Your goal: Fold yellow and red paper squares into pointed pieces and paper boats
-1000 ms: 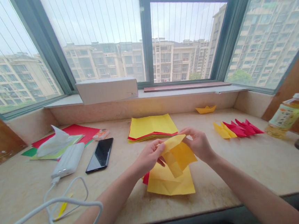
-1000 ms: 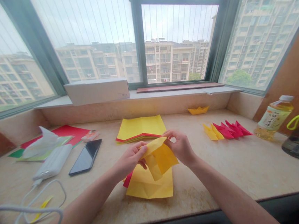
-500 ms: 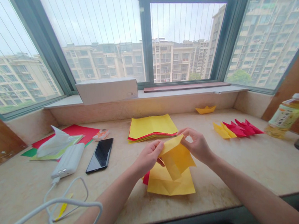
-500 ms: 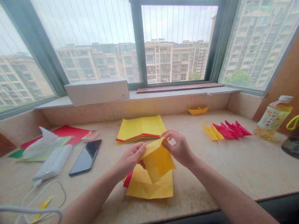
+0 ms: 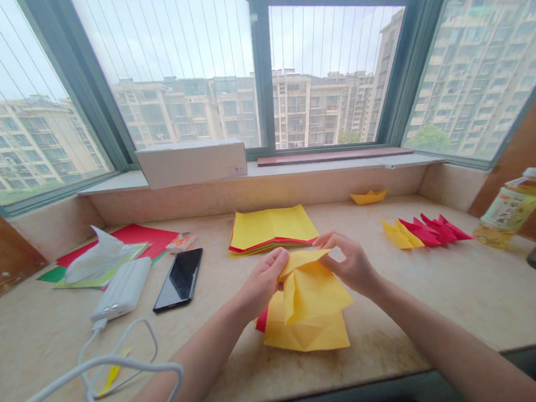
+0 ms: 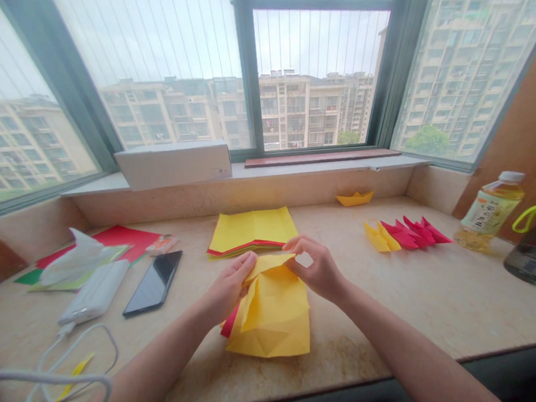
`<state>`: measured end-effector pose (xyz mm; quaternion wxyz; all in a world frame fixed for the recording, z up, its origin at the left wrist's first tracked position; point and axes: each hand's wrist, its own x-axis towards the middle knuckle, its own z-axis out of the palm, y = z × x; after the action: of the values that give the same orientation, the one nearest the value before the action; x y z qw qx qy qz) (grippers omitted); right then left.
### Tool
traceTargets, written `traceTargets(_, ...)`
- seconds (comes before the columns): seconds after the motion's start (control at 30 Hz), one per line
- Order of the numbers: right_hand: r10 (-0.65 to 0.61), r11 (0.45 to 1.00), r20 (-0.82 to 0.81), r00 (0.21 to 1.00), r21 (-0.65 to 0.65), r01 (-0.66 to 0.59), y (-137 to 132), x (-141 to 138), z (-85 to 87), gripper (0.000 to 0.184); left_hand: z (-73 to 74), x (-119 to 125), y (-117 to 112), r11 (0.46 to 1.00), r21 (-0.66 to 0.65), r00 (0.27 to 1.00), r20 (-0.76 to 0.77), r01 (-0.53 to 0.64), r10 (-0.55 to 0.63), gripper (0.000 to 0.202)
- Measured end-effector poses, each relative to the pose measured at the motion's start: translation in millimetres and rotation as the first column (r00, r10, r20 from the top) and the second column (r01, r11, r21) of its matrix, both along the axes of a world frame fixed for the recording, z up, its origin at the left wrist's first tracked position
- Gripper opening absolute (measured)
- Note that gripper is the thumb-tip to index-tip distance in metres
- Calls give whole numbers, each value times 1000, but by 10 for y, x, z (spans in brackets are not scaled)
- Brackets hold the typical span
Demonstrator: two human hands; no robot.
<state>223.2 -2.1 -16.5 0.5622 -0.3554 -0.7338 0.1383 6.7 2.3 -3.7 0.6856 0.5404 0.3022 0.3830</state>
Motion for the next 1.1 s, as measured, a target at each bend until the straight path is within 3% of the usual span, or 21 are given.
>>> traceTargets(0.17, -45, 999, 6, 999, 3, 45, -18, -14, 27, 14, -40, 23, -17, 990, 133, 985, -172, 45, -22, 44)
traceTargets(0.3, -59, 996, 13, 998, -68, 59, -8, -13, 31, 8, -33, 13, -28, 946, 299, 947, -321, 126, -25, 49)
traceTargets(0.43, -43, 988, 8, 999, -146, 44, 10, -11, 20, 6, -25, -13, -26, 932, 341, 929, -369, 122, 14, 46)
traceTargets(0.53, -31, 984, 0, 1000, -174, 30, 6, -20, 13, 6, -21, -23, -49, 931, 336, 931, -366, 141, -9, 47)
traceTargets(0.67, -78, 985, -7, 997, -156, 76, -11, -35, 7, 7, -17, -15, -96, 908, 378, 942, -331, 181, -50, 70)
traceTargets(0.83, -68, 989, 0, 998, -129, 67, -19, -44, 2, 11, -32, 1, -79, 926, 365, 942, -333, 96, 33, 54)
traceTargets(1.1, -9, 998, 30, 1000, -63, 11, -14, -57, -17, 10, 13, 7, -20, 966, 251, 987, -130, -64, 99, 44)
